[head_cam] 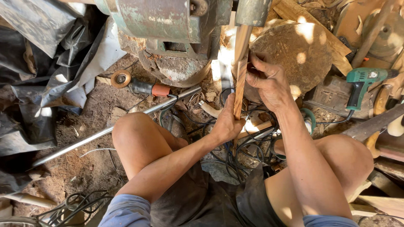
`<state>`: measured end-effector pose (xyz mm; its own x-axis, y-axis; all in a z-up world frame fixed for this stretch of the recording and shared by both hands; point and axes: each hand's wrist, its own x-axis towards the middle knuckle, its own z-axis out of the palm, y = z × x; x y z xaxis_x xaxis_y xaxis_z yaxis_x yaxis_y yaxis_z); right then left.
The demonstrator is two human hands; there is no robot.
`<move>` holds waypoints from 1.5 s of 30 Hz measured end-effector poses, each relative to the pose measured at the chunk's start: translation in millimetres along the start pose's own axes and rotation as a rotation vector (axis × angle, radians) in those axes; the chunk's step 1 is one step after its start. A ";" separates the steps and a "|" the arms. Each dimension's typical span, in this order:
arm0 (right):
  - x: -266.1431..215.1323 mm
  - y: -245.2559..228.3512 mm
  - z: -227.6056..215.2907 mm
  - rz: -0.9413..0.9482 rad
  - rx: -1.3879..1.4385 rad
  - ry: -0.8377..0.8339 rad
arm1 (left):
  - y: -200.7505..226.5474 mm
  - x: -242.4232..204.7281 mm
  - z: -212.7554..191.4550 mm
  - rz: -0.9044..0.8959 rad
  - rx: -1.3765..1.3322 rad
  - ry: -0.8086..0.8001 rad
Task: The person sits on the floor and uses a belt sander to shape a piece of wood, then switches to an angle grinder to smooth the surface. The person holds the wood with both hands and rotates it to work different areas.
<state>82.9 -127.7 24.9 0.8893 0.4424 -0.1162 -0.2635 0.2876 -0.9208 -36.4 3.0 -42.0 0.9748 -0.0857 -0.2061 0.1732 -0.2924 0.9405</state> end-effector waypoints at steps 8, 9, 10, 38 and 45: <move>9.8 -0.7 0.5 -0.018 0.014 0.020 | 0.8 6.8 -5.9 -0.185 -0.040 -0.081; 12.4 -0.4 -0.3 -0.037 -0.013 0.018 | 1.8 8.6 -7.7 -0.249 -0.075 -0.112; 14.8 0.4 -1.3 -0.050 -0.003 0.014 | 3.1 10.7 -10.2 -0.163 0.001 -0.083; 69.0 10.4 -20.2 -0.053 0.047 0.115 | 41.5 57.5 -42.2 -0.315 0.149 -0.145; 55.9 10.3 -17.4 -0.090 0.022 0.068 | 49.6 47.4 -39.2 -0.351 0.131 -0.150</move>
<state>136.3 -114.8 2.4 0.9328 0.3554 -0.0596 -0.1893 0.3426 -0.9202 23.9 21.7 5.4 0.8266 -0.0945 -0.5549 0.4628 -0.4469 0.7656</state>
